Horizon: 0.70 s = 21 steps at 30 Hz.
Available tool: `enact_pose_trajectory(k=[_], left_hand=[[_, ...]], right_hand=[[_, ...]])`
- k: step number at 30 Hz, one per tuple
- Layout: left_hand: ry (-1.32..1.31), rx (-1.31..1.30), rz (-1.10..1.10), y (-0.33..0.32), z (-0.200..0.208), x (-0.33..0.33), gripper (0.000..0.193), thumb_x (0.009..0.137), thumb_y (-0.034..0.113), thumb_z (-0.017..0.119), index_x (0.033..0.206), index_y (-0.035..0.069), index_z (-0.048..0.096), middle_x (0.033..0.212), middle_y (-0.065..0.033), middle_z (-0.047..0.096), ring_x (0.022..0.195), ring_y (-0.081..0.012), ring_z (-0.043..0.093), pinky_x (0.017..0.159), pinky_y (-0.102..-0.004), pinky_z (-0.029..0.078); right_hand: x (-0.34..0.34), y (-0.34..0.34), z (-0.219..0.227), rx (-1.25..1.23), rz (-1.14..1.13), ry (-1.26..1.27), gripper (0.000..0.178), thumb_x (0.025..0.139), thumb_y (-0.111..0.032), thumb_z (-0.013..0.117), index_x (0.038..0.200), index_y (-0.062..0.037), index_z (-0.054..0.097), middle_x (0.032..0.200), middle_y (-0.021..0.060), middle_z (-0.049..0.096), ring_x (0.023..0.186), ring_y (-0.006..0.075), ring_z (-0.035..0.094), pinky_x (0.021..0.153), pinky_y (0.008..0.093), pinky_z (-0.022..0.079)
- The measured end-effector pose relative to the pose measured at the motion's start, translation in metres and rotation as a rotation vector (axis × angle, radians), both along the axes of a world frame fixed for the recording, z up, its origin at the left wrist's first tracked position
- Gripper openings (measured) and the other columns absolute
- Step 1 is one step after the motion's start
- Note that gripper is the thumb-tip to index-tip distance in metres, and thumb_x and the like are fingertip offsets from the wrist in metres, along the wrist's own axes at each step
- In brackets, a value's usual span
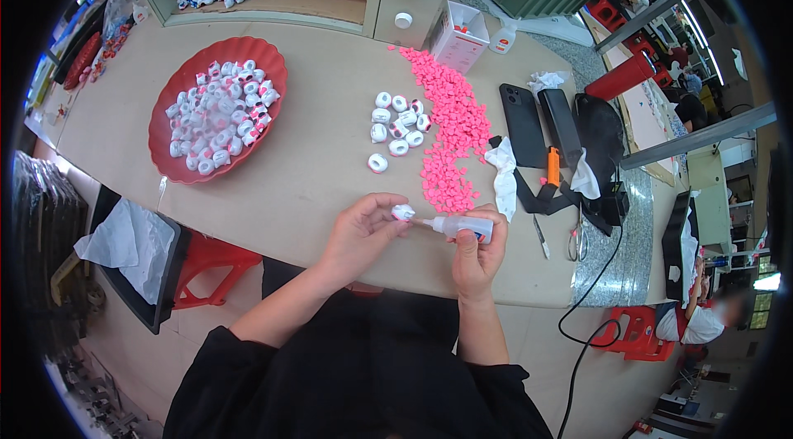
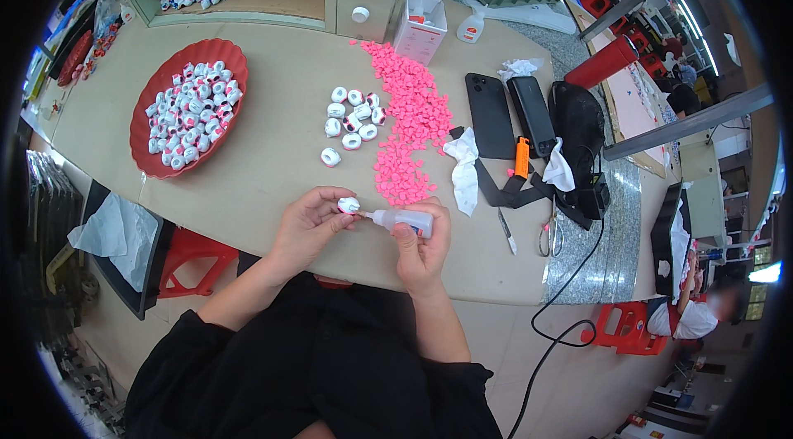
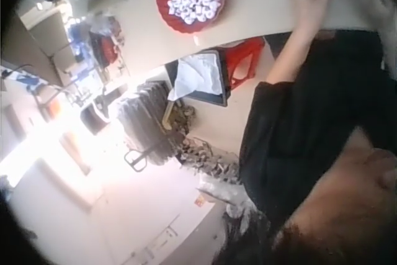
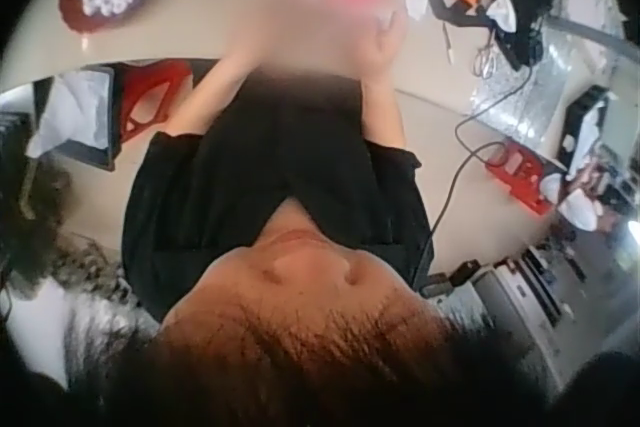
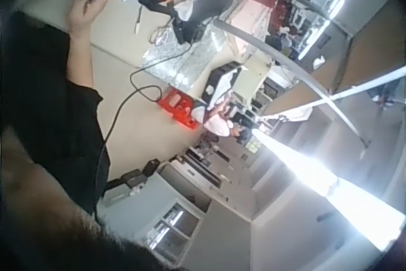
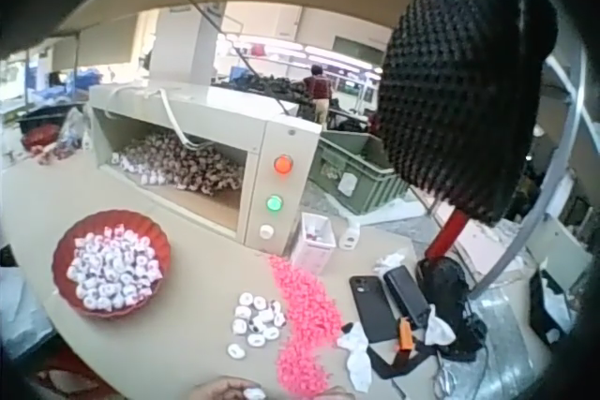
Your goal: The person assembles toy parts using glue from a glue bottle.
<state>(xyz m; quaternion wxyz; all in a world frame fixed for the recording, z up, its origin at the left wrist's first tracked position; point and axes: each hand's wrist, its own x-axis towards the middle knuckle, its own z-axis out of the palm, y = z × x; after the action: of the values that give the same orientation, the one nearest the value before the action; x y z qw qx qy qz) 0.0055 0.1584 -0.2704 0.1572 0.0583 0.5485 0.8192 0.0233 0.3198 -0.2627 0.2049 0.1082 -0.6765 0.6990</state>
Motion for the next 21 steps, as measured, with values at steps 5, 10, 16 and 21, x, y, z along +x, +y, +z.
enact_pose_trajectory(k=[5,10,16,21], left_hand=[[-0.025,0.008,0.0,0.0002,0.0011,0.0001,0.026,0.081,-0.004,0.05,0.106,-0.003,0.045,0.092,-0.0092,0.056,0.088,-0.0141,0.056,0.075,-0.0238,0.046],[-0.027,-0.005,-0.005,0.0001,0.0023,0.0002,0.026,0.081,-0.004,0.05,0.106,-0.003,0.045,0.092,-0.0092,0.057,0.088,-0.0139,0.056,0.075,-0.0236,0.045],[-0.016,-0.016,0.001,-0.0002,0.0017,0.0002,0.026,0.08,-0.003,0.051,0.106,-0.002,0.045,0.092,-0.0094,0.057,0.086,-0.013,0.056,0.075,-0.0231,0.045],[-0.031,-0.015,-0.004,0.0,0.0017,-0.0001,0.026,0.08,-0.004,0.051,0.106,-0.002,0.045,0.093,-0.0105,0.058,0.083,-0.0119,0.055,0.076,-0.0232,0.045]], right_hand=[[0.0005,-0.0004,0.0002,0.013,-0.006,-0.008,0.024,0.083,-0.022,0.053,0.089,-0.0014,0.042,0.078,0.0057,0.043,0.063,0.0085,0.042,0.056,0.0193,0.033],[0.0002,-0.0005,0.0,0.01,-0.01,0.001,0.024,0.083,-0.022,0.053,0.089,-0.0013,0.042,0.078,0.0057,0.043,0.062,0.0082,0.041,0.055,0.0192,0.032],[-0.0005,0.0009,-0.002,0.038,-0.015,0.013,0.024,0.083,-0.021,0.054,0.09,-0.0012,0.042,0.079,0.0056,0.043,0.062,0.008,0.04,0.055,0.0193,0.032],[-0.0006,-0.0004,-0.0018,0.037,-0.022,0.032,0.024,0.082,-0.019,0.054,0.092,-0.001,0.041,0.08,0.0061,0.043,0.062,0.0082,0.04,0.055,0.0192,0.032]])
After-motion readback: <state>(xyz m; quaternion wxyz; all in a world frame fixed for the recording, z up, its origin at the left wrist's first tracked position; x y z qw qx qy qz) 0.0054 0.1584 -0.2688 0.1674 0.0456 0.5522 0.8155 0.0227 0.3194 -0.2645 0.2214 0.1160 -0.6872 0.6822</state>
